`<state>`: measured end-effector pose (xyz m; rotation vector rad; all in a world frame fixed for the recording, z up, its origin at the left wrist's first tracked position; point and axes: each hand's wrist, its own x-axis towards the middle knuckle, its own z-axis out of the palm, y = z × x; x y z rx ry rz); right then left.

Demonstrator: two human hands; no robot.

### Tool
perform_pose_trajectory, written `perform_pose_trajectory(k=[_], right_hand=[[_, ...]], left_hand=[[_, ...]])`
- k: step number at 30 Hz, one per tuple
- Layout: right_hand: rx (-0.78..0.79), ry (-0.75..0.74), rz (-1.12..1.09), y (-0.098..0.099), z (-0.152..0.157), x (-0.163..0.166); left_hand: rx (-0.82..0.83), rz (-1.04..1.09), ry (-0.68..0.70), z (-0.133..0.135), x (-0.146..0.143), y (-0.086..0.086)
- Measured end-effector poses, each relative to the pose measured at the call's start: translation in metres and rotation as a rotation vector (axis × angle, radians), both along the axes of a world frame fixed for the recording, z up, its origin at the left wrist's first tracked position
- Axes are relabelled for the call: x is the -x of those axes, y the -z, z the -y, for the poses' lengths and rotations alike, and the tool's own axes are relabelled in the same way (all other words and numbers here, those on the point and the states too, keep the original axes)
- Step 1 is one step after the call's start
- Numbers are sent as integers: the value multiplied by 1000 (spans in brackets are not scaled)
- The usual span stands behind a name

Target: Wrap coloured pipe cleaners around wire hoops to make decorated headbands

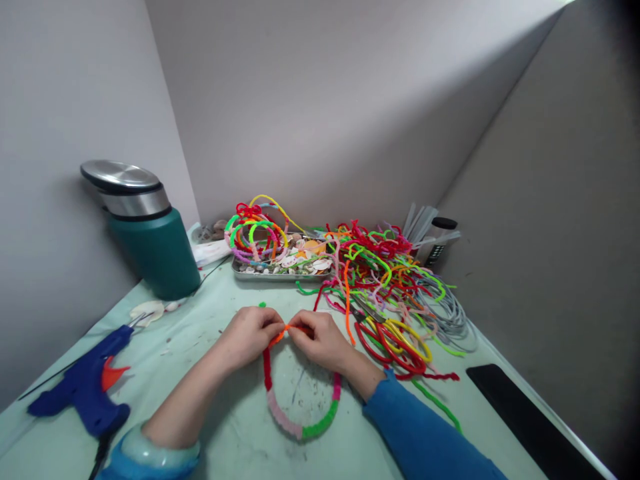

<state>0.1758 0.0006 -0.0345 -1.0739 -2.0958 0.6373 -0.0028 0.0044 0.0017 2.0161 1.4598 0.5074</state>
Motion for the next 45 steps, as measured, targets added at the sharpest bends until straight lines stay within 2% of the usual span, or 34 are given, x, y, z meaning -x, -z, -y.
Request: perform_pose_trajectory(k=[13,22,27,33,39,45], right_hand=[[-14,31,13,2,-2,0],[9,37,-37,-2,0,0],[-12,47,-46,-1,-2,-1],[-27,29,-41,1,-4,-3],[-56,19,-10,1,-3,-4],[-53,-17,-19,0,-3,-3]], left_hand=[[-6,42,4,3,-5,-2],[20,52,-49,-2,-2,9],[22,-40,24,1,-4,3],[-164,-161,87,6,-3,-3],[-339,-206,38,8,-1,-3],[-480,-190,125,5,-2,0]])
